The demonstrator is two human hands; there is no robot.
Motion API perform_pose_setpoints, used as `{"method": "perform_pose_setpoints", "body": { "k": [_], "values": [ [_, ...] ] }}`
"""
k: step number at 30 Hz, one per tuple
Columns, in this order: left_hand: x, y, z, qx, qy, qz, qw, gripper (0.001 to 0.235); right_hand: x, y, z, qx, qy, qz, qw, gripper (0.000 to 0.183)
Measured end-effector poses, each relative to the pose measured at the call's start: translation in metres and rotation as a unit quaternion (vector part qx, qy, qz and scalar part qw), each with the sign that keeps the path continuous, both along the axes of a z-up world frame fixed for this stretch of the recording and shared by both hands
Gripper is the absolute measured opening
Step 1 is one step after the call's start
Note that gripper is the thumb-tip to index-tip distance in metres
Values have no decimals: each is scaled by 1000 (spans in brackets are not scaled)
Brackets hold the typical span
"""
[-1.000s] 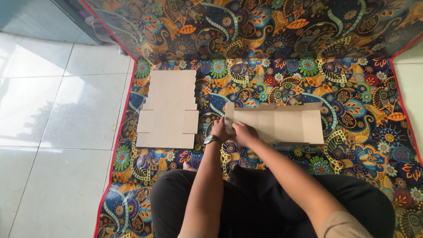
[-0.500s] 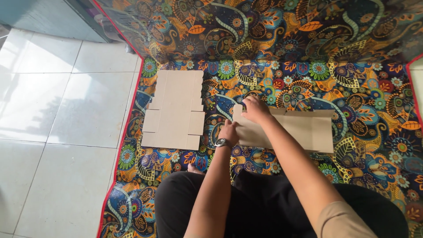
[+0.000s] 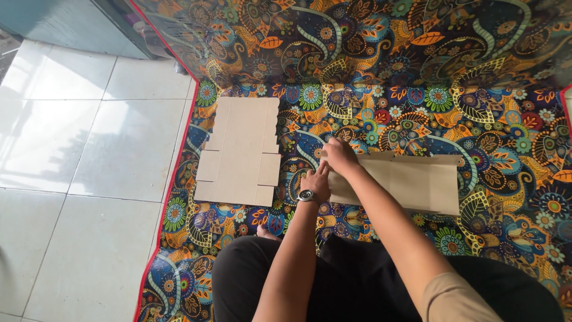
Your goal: The person sits on a patterned mat and folds a flat cardboard sheet into a box by hand. They fold the side flaps, tuck the tabs into slots, and secure the box shape. The completed box is placed aside, and the person begins folding a second sheet.
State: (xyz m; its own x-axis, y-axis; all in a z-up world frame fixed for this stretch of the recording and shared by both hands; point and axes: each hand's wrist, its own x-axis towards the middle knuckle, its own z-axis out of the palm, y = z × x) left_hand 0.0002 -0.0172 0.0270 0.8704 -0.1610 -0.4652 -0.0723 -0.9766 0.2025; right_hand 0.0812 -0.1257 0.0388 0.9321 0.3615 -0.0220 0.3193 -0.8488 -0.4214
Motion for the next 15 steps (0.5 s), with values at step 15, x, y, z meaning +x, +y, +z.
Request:
{"method": "perform_pose_setpoints", "body": {
  "k": [15],
  "values": [
    [12,16,-70,-146,-118,137,973,81,-63,2,6,-176,-119,100,972,24]
  ]
}}
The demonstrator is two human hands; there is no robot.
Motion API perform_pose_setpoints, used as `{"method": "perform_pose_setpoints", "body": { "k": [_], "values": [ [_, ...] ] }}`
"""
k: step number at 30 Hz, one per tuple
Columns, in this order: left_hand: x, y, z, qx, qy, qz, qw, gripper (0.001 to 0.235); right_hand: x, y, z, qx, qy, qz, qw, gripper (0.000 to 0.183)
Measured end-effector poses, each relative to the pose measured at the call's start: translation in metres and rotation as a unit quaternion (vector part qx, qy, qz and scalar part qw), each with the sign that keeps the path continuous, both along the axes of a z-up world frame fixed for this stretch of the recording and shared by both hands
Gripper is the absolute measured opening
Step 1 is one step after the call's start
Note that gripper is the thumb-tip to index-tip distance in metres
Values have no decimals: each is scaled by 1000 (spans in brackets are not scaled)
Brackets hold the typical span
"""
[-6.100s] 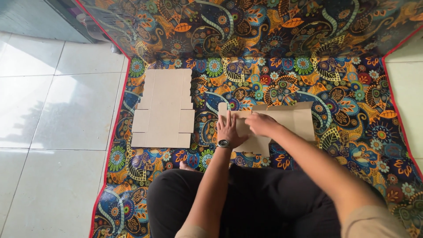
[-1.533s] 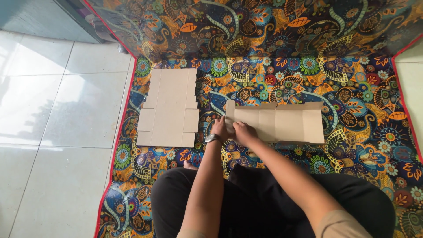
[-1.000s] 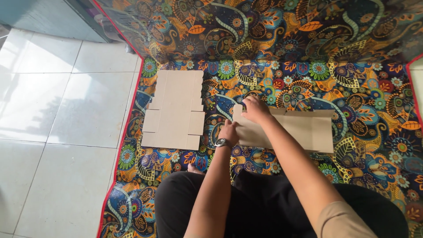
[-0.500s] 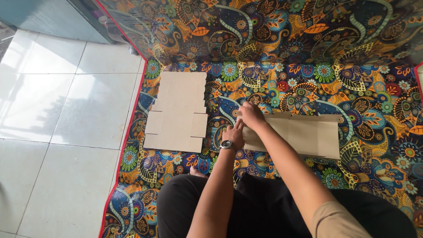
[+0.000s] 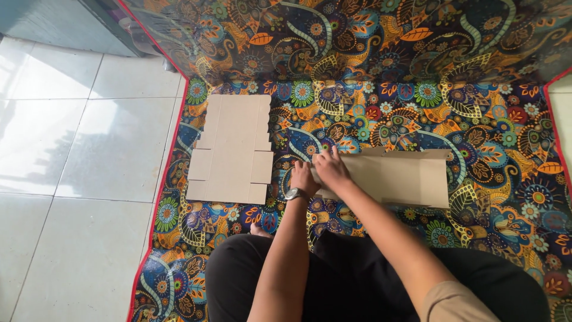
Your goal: The person sits on a patterned mat and folds a flat cardboard sheet into a box by hand. They fold the side flaps, tuck the tabs into slots, and secure the box shape. The completed box is placed aside, and the person begins folding a second sheet.
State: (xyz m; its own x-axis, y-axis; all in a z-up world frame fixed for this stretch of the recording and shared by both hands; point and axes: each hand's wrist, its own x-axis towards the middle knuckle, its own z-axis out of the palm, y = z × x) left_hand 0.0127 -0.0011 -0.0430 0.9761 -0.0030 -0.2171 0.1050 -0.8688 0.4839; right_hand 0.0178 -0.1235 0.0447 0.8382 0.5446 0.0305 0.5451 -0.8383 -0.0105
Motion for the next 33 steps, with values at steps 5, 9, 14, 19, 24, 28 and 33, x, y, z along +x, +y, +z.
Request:
{"method": "perform_pose_setpoints", "body": {
  "k": [5,9,14,19,24,28,33],
  "values": [
    [-4,6,5,-33,-22,35,999,72,6,-14,9,11,-12,37,999,27],
    [-7,1,10,-64,-50,95,992,73,52,-69,-24,196,-209,116,951,18],
    [1,2,-13,-61,-26,97,993,60,45,-233,23,172,26,-212,962,26],
    [9,3,-33,-65,-7,113,991,59,20,-347,-23,58,215,-432,874,50],
    [16,6,-41,-131,-17,131,983,55,-6,-315,27,213,331,-472,789,79],
    [18,5,21,-221,-27,126,967,53,9,-308,-48,234,254,-433,833,52],
    [6,-17,109,50,-301,256,917,55,-32,-229,38,502,321,-471,650,59]
  ]
}}
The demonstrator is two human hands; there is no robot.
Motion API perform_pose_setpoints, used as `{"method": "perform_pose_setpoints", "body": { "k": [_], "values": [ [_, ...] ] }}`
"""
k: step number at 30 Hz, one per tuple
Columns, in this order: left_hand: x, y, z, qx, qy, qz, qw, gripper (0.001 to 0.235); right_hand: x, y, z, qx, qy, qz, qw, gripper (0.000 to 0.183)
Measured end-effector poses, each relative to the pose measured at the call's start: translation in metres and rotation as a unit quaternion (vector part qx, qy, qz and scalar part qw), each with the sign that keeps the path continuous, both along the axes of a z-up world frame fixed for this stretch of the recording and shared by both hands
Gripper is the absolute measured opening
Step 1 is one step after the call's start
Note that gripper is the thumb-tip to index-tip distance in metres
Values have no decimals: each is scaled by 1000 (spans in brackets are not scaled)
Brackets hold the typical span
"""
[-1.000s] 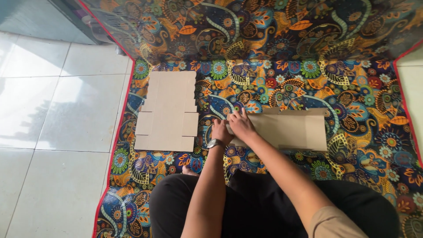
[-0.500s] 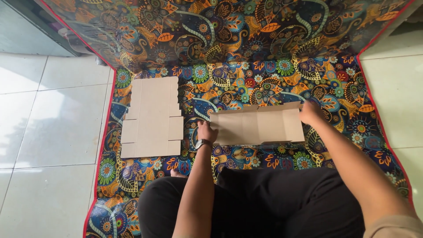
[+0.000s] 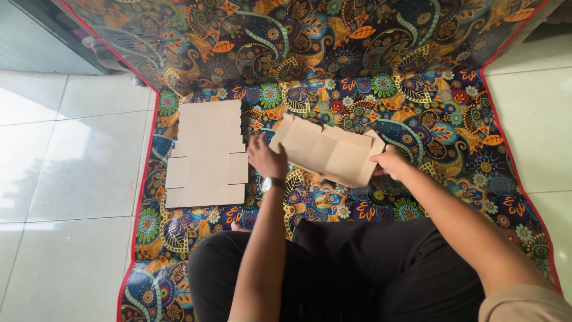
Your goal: The person sits on a patterned mat and folds a flat cardboard sheet into a box by hand. They fold the side flaps, tuck the tabs into slots, and secure the box shape. The completed box is placed aside, and the person begins folding a second sheet.
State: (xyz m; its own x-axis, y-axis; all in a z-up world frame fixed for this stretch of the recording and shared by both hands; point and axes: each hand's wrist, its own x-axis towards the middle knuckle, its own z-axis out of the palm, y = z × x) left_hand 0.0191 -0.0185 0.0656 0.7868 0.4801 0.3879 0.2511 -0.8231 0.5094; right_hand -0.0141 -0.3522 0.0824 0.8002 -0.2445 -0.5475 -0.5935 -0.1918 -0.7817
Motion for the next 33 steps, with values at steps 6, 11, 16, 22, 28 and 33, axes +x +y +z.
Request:
{"method": "perform_pose_setpoints", "body": {
  "k": [6,11,16,22,28,33],
  "values": [
    [-65,-61,-26,-362,225,-27,904,68,-24,41,48,-102,51,131,985,71],
    [-81,-64,-35,-323,338,-123,876,73,-44,78,89,-372,94,410,827,50],
    [-75,-71,-83,-304,331,-171,877,72,-56,95,19,-475,22,571,670,44],
    [-67,-71,-105,-281,328,-208,878,41,-75,95,34,-412,-9,583,701,39],
    [-102,-63,-8,-331,280,-158,887,47,-70,91,-3,-260,-148,450,842,25],
    [-86,-37,-48,-327,270,-84,902,37,-70,98,-25,-230,-169,441,851,28]
  ]
}}
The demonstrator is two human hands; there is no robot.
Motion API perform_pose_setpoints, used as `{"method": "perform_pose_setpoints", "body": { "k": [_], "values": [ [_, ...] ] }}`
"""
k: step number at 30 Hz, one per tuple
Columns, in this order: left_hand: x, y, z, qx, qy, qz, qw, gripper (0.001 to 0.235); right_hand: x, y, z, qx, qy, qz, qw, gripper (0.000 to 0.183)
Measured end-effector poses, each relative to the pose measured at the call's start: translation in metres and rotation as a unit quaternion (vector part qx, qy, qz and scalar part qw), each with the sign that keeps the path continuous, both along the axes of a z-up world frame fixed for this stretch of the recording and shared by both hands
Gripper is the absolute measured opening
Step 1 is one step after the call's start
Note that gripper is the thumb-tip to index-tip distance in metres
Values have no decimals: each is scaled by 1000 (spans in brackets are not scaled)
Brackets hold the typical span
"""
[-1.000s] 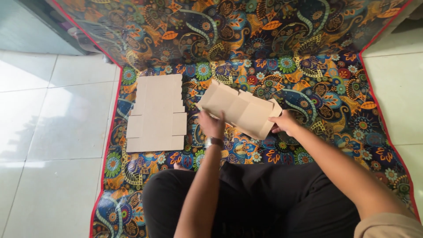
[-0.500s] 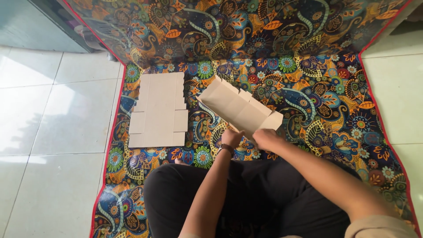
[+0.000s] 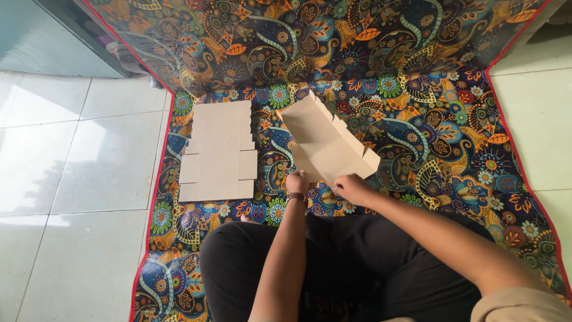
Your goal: The person sits on a patterned mat and folds a flat cardboard sheet into a box by hand. They fold the side flaps, tuck the tabs into slots, and secure the box shape. The completed box is placed aside, and the person begins folding a second sheet.
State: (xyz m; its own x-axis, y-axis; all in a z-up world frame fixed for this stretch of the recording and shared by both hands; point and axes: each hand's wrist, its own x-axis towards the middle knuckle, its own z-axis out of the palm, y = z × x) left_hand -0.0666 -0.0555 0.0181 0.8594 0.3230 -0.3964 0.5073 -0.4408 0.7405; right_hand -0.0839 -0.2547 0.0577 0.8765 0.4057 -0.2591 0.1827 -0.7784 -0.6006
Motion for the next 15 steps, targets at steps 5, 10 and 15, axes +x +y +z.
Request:
{"method": "perform_pose_setpoints", "body": {
  "k": [5,10,15],
  "values": [
    [16,-6,-46,-41,-8,-37,998,41,29,-1,-19,-26,8,-150,988,24],
    [34,-2,-148,95,-180,-231,951,46,38,16,24,-39,23,-172,984,38],
    [39,-13,-137,39,-32,-90,995,44,47,31,41,-143,19,-128,981,43]
  ]
}}
